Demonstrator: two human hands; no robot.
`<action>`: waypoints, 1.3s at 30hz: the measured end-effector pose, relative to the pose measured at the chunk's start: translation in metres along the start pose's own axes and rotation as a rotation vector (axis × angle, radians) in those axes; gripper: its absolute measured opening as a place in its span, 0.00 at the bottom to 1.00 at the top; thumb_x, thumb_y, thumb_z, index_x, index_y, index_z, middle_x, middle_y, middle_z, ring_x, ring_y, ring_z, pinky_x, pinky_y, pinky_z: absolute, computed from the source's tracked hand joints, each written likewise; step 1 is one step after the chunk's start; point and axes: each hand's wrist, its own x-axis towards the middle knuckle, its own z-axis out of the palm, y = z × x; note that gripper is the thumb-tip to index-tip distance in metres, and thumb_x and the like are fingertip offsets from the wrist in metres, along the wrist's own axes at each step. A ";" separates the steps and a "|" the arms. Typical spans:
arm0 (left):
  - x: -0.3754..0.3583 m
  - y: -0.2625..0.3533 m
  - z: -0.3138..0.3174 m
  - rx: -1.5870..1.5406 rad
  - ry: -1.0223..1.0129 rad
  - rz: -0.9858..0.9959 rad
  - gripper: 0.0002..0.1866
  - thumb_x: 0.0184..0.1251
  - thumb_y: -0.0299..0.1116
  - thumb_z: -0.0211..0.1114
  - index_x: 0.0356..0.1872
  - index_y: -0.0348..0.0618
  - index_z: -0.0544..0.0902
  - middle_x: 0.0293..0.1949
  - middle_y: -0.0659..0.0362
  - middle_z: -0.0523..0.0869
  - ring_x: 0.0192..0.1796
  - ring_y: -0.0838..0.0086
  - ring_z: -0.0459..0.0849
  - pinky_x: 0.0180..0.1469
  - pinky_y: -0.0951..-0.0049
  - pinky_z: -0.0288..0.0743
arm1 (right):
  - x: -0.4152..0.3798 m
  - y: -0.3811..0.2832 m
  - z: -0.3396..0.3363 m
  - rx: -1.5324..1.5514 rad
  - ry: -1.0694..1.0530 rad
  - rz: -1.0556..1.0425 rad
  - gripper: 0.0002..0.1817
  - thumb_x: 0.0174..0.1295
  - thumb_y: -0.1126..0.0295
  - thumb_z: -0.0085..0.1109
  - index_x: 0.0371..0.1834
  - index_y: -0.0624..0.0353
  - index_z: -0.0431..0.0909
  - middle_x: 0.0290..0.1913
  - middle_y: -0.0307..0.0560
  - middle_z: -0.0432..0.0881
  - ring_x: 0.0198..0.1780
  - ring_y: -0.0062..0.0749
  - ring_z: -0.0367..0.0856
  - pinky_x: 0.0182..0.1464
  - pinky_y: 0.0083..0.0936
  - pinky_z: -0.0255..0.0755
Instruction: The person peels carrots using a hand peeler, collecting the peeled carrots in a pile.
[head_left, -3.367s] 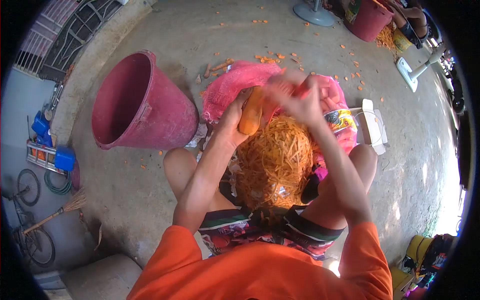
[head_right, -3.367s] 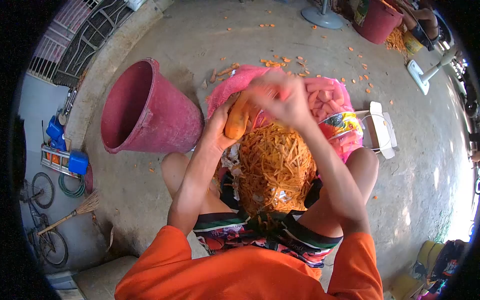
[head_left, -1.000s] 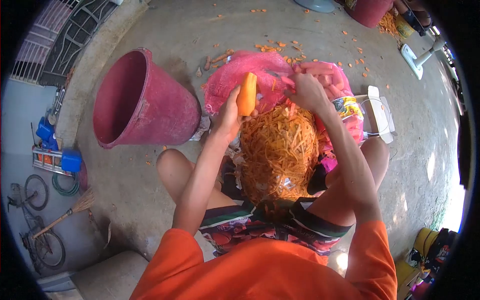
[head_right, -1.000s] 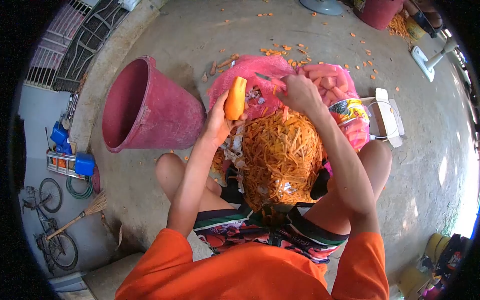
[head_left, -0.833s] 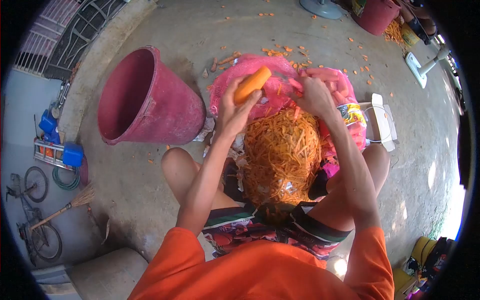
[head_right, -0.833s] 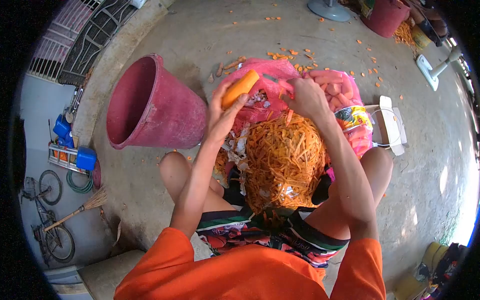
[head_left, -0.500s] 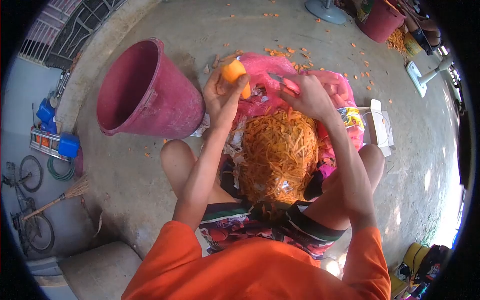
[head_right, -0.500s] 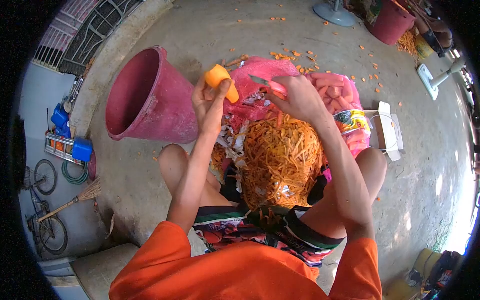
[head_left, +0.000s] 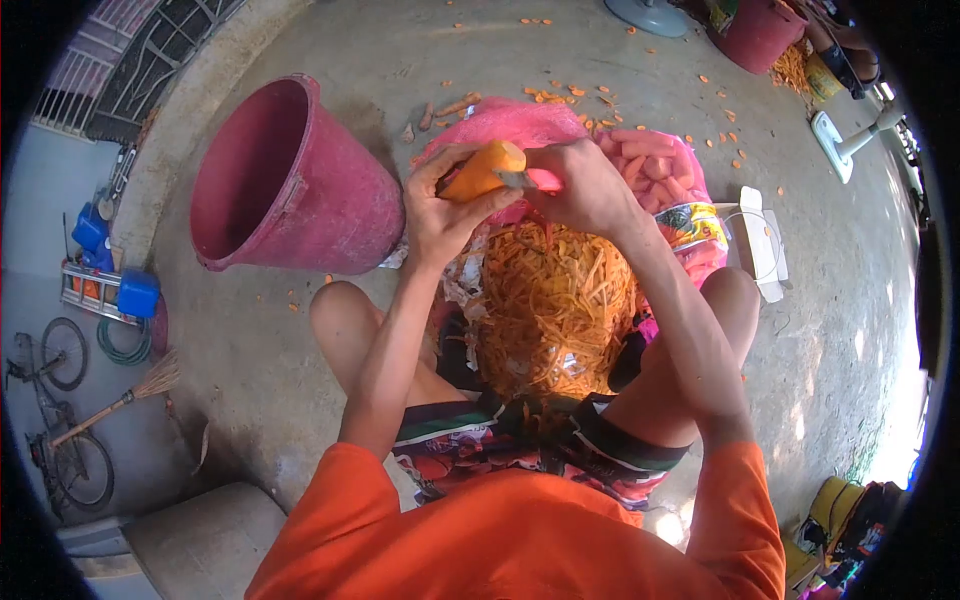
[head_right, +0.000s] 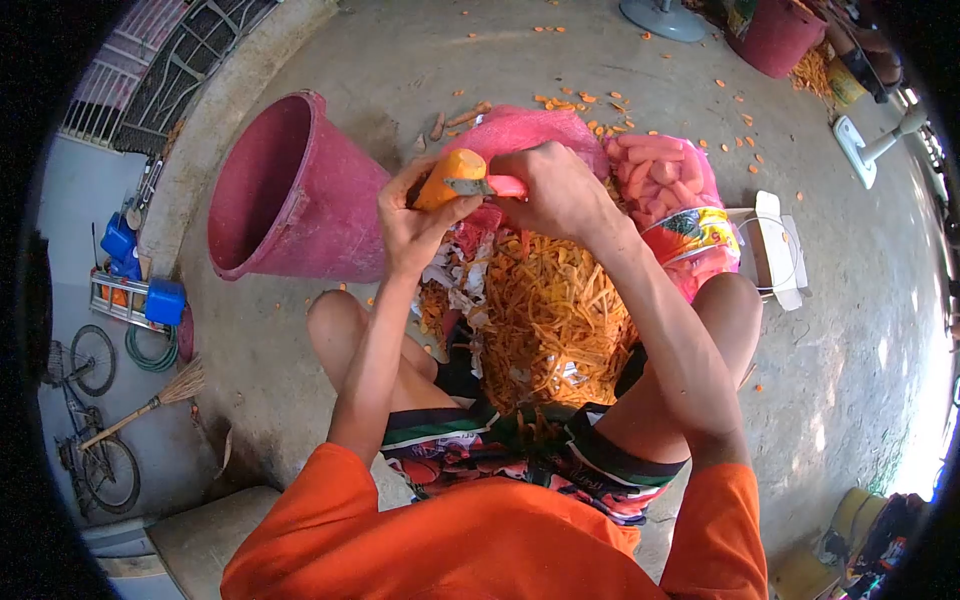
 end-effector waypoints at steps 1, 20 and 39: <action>0.001 0.000 -0.005 -0.017 -0.063 0.025 0.23 0.54 0.31 0.84 0.49 0.35 0.85 0.43 0.61 0.88 0.47 0.77 0.86 0.52 0.74 0.80 | 0.001 0.004 0.003 -0.011 0.000 -0.006 0.11 0.56 0.66 0.70 0.35 0.60 0.81 0.32 0.61 0.84 0.37 0.61 0.84 0.39 0.49 0.78; -0.049 -0.106 -0.124 -1.508 0.636 -0.592 0.13 0.77 0.35 0.53 0.50 0.41 0.82 0.39 0.59 0.88 0.38 0.71 0.87 0.41 0.67 0.83 | -0.024 0.047 -0.071 -0.207 0.014 0.522 0.16 0.60 0.61 0.73 0.40 0.63 0.83 0.30 0.59 0.84 0.34 0.46 0.86 0.41 0.37 0.77; -0.021 -0.546 0.088 1.383 -0.665 -0.426 0.17 0.63 0.47 0.69 0.48 0.50 0.91 0.50 0.50 0.91 0.52 0.55 0.90 0.53 0.56 0.82 | -0.105 0.095 -0.142 -0.138 -0.062 1.151 0.22 0.60 0.71 0.75 0.56 0.67 0.80 0.39 0.48 0.86 0.37 0.27 0.84 0.40 0.26 0.79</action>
